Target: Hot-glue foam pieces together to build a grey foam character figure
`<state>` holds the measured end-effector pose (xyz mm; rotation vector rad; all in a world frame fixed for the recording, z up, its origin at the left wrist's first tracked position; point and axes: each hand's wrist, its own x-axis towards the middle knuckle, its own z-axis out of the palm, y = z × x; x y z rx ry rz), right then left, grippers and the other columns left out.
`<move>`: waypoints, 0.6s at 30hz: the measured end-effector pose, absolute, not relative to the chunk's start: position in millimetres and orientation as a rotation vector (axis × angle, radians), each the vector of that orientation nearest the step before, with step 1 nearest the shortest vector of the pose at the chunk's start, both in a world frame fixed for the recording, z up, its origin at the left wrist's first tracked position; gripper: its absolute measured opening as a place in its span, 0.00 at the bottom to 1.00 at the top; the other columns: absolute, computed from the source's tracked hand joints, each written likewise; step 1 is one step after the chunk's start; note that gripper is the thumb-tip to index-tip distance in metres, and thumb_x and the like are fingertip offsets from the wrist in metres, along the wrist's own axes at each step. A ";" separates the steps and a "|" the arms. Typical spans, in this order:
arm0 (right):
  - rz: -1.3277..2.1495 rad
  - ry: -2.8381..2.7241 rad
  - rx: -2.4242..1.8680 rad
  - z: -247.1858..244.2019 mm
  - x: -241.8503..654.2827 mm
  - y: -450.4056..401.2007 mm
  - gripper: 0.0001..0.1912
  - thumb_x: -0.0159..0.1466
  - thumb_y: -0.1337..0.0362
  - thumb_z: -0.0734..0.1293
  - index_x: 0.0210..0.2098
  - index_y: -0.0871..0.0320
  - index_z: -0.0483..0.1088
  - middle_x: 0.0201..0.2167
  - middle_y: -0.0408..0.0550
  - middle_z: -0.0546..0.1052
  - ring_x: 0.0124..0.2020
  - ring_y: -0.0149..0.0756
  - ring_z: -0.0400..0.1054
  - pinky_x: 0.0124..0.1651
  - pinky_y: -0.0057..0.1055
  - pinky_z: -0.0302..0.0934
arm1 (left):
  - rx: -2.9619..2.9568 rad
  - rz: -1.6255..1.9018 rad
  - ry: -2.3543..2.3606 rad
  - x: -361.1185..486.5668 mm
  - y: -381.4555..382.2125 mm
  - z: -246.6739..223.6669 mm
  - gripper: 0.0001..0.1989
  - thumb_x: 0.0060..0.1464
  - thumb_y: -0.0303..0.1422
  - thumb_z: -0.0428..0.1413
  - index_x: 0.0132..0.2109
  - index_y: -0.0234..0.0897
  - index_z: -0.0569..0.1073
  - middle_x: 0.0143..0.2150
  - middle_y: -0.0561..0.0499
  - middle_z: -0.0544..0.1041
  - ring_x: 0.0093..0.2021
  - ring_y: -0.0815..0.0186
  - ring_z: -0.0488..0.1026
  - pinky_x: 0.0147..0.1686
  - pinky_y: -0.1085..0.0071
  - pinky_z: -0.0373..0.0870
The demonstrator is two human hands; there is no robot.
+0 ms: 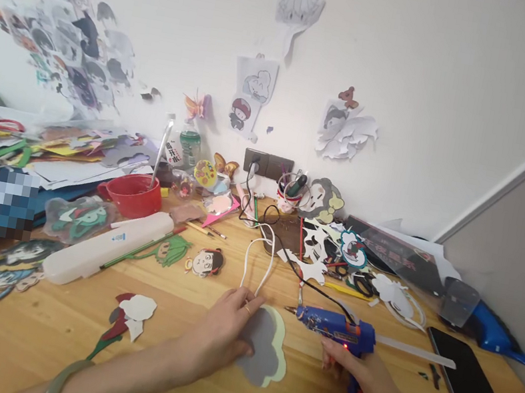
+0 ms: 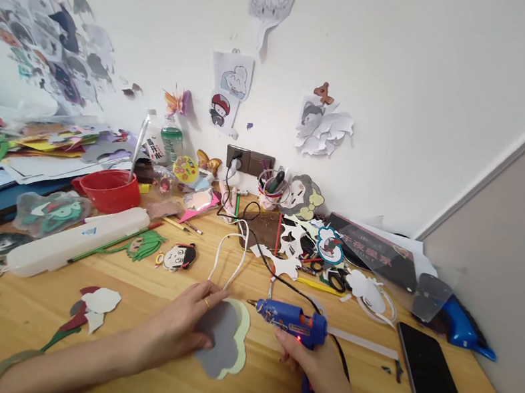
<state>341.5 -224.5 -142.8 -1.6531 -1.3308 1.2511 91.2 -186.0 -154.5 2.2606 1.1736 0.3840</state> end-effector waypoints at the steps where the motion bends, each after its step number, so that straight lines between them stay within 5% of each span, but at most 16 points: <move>1: 1.250 -1.331 -1.649 -143.1 341.6 -225.2 0.21 0.49 0.44 0.66 0.18 0.57 0.66 0.18 0.45 0.70 0.21 0.32 0.60 0.26 0.29 0.55 | 2.247 0.390 1.169 91.1 -185.9 -154.7 0.37 0.41 0.25 0.61 0.59 0.38 0.57 0.50 0.44 0.62 0.50 0.56 0.60 0.51 0.61 0.61; 13: 1.034 -1.336 -1.849 -148.0 339.6 -228.7 0.13 0.42 0.52 0.68 0.17 0.54 0.66 0.15 0.43 0.66 0.21 0.35 0.58 0.26 0.31 0.53 | 2.179 0.499 1.105 86.7 -187.5 -161.2 0.36 0.42 0.20 0.56 0.58 0.39 0.56 0.48 0.46 0.62 0.48 0.61 0.60 0.49 0.66 0.61; 18: 1.011 -1.347 -1.898 -147.4 336.6 -229.7 0.12 0.44 0.52 0.64 0.18 0.54 0.65 0.14 0.42 0.65 0.19 0.33 0.57 0.25 0.30 0.53 | 2.130 0.537 1.134 87.4 -190.6 -157.2 0.25 0.41 0.19 0.56 0.48 0.38 0.62 0.46 0.48 0.63 0.46 0.63 0.61 0.47 0.68 0.61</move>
